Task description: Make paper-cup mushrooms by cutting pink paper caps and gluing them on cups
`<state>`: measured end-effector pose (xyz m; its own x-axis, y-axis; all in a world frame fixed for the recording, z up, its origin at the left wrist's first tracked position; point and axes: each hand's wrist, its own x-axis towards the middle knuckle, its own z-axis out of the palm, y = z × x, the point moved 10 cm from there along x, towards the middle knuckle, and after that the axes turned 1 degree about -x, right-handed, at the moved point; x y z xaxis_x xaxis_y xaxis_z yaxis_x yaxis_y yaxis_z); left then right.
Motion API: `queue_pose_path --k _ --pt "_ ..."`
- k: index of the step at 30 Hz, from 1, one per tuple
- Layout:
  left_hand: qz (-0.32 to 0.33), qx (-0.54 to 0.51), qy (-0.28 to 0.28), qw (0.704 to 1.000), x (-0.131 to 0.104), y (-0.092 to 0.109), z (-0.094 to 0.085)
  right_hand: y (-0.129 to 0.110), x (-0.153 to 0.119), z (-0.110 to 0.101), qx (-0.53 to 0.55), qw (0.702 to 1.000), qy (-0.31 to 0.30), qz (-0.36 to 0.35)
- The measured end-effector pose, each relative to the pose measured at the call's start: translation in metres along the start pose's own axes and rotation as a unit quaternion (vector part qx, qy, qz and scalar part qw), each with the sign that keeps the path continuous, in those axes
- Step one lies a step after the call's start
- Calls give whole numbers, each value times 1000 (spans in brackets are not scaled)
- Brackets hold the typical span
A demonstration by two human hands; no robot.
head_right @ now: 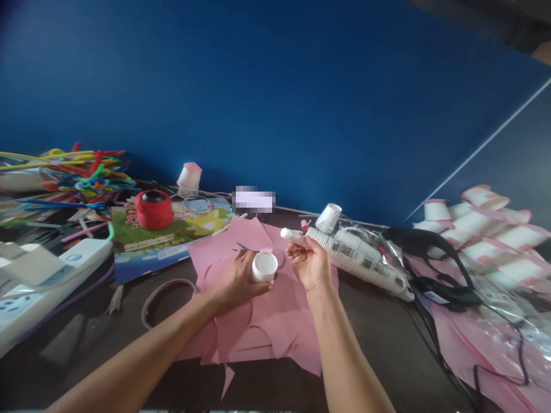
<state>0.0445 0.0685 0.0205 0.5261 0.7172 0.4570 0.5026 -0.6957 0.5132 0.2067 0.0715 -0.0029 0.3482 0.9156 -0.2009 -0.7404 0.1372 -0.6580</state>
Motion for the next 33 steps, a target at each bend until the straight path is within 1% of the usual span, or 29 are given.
queue_pose_path --k 6,10,12,16,19,22,27,30,33 --pt "8 1 9 1000 1 4 -3 -1 1 -4 -4 1000 11 -6" --pt "4 -6 10 1000 1 4 -4 0 3 -5 -1 1000 -3 -4" --pt "2 -6 8 1000 1 4 -4 -1 3 -2 7 1000 -24 -7" --pt "6 -2 -1 1000 1 4 -2 -8 0 12 38 995 -87 -24" --pt "3 0 5 1000 1 2 -2 -8 -2 20 39 992 -119 -19" --pt "1 -3 1 1000 1 2 -2 -4 -5 25 2 990 -139 -12" --pt "-4 -12 1 1000 -1 0 -1 -2 -10 31 -97 983 -150 -30" --pt "-1 -8 6 1000 -1 -1 0 -2 -11 33 -143 976 -155 -52" --pt "3 -9 13 1000 -1 -1 0 -7 -6 28 -203 964 -134 -106"
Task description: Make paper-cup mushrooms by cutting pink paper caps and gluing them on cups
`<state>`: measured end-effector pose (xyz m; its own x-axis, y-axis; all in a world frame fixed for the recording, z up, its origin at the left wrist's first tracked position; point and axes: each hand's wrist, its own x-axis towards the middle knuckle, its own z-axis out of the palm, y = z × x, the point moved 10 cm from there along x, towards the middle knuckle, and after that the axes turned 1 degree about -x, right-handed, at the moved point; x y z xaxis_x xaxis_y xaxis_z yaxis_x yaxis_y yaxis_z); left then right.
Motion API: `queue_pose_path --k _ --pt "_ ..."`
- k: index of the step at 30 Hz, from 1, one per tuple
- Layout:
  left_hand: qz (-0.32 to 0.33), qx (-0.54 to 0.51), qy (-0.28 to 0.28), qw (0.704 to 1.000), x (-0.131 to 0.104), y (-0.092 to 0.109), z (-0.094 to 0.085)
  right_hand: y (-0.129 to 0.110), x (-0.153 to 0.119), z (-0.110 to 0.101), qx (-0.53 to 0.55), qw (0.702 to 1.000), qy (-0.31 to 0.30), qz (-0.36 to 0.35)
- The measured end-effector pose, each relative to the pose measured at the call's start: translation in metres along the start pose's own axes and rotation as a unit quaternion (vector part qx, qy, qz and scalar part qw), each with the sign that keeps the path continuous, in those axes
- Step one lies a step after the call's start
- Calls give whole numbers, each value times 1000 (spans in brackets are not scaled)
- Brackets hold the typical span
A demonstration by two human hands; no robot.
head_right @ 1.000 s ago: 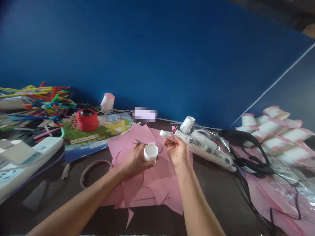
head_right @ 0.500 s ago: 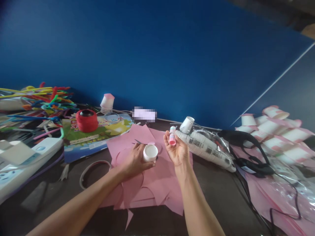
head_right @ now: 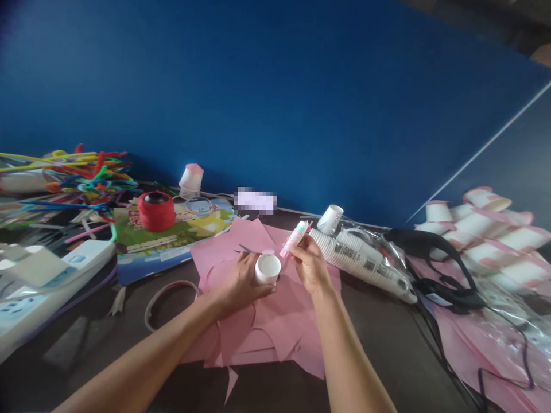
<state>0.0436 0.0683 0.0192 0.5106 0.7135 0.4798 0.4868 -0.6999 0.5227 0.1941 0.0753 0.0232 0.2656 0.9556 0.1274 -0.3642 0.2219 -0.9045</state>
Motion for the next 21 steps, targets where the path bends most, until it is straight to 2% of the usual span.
queue_pose_path --k 6,11,13,16,21 --pt "-9 -22 -2 1000 -1 0 -2 -6 7 -21 -138 983 68 -104" --pt "-15 -12 -8 1000 -1 0 -3 -18 9 -17 -255 951 100 -141" --pt "-12 1 -17 1000 -1 0 -2 -25 15 -10 -341 919 122 -153" --pt "7 15 -16 1000 -1 4 -3 -31 35 -2 -473 850 163 -162" --pt "-2 21 -13 1000 -2 2 -5 -20 85 -5 -548 799 201 -144"
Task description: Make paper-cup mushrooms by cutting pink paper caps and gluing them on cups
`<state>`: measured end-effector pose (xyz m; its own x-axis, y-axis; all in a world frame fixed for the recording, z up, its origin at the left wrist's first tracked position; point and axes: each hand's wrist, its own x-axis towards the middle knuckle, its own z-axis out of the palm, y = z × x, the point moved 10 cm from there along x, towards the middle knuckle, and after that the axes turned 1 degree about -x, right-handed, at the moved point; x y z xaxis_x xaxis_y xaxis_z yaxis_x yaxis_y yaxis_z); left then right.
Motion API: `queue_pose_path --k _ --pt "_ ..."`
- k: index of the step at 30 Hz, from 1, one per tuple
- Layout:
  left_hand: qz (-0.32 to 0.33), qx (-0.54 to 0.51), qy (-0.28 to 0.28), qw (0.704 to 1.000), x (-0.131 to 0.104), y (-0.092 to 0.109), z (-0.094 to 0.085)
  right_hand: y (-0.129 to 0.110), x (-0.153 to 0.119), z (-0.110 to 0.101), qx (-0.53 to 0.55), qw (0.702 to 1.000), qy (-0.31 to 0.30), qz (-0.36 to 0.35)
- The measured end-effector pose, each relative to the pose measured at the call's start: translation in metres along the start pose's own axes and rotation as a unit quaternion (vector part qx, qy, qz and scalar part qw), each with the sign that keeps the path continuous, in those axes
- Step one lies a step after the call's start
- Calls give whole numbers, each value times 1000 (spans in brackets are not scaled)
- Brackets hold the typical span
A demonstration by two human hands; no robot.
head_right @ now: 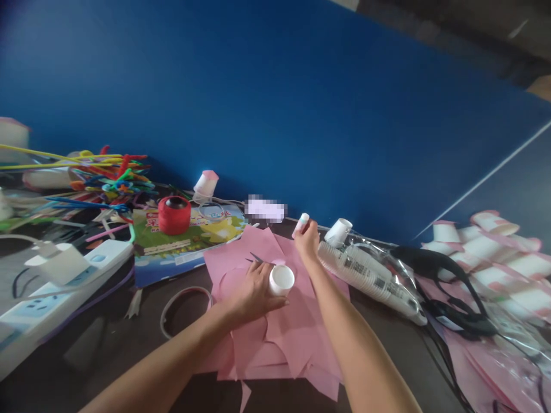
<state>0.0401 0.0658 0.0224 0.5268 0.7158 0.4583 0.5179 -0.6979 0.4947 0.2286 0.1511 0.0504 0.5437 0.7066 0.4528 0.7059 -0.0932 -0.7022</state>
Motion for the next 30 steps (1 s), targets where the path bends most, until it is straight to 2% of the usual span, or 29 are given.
queue_pose_path --k 5,12,25,30 --pt "1 10 -9 1000 -2 3 0 20 24 29 -66 998 2 21" --pt "-16 -18 -6 1000 -1 -3 7 45 31 57 -97 994 -44 39" --pt "3 6 -11 1000 -2 1 2 50 31 52 -70 994 -62 61" --pt "-12 -22 0 1000 -2 -3 4 38 22 35 -36 997 -43 49"
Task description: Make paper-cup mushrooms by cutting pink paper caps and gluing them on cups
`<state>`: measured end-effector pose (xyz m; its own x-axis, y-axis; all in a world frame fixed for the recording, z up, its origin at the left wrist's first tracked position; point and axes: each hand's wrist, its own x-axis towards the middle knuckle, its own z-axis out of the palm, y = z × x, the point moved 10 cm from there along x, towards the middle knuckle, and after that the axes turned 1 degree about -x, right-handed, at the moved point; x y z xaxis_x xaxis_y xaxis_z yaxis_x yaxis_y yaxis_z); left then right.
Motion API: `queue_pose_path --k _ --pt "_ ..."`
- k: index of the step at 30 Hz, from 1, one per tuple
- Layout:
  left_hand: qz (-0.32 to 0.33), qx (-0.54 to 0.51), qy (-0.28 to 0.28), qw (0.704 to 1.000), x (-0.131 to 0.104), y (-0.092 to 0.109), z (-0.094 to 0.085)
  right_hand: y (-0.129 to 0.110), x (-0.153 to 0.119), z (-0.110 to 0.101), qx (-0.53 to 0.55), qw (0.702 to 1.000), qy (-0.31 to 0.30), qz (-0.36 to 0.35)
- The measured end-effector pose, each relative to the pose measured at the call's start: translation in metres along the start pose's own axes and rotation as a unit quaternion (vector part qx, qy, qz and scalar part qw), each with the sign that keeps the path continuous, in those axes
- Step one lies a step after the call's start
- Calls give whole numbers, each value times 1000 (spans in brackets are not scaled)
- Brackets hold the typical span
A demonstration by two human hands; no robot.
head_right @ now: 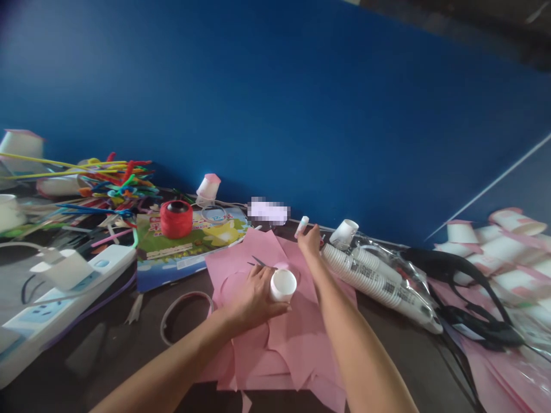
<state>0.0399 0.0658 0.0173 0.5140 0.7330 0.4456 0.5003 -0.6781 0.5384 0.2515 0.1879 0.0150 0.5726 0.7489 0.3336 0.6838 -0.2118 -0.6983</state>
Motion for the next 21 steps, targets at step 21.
queue_pose_path --k 21 --pt "-150 -91 78 981 8 -31 -29 -23 -117 -35 36 966 -178 -183"
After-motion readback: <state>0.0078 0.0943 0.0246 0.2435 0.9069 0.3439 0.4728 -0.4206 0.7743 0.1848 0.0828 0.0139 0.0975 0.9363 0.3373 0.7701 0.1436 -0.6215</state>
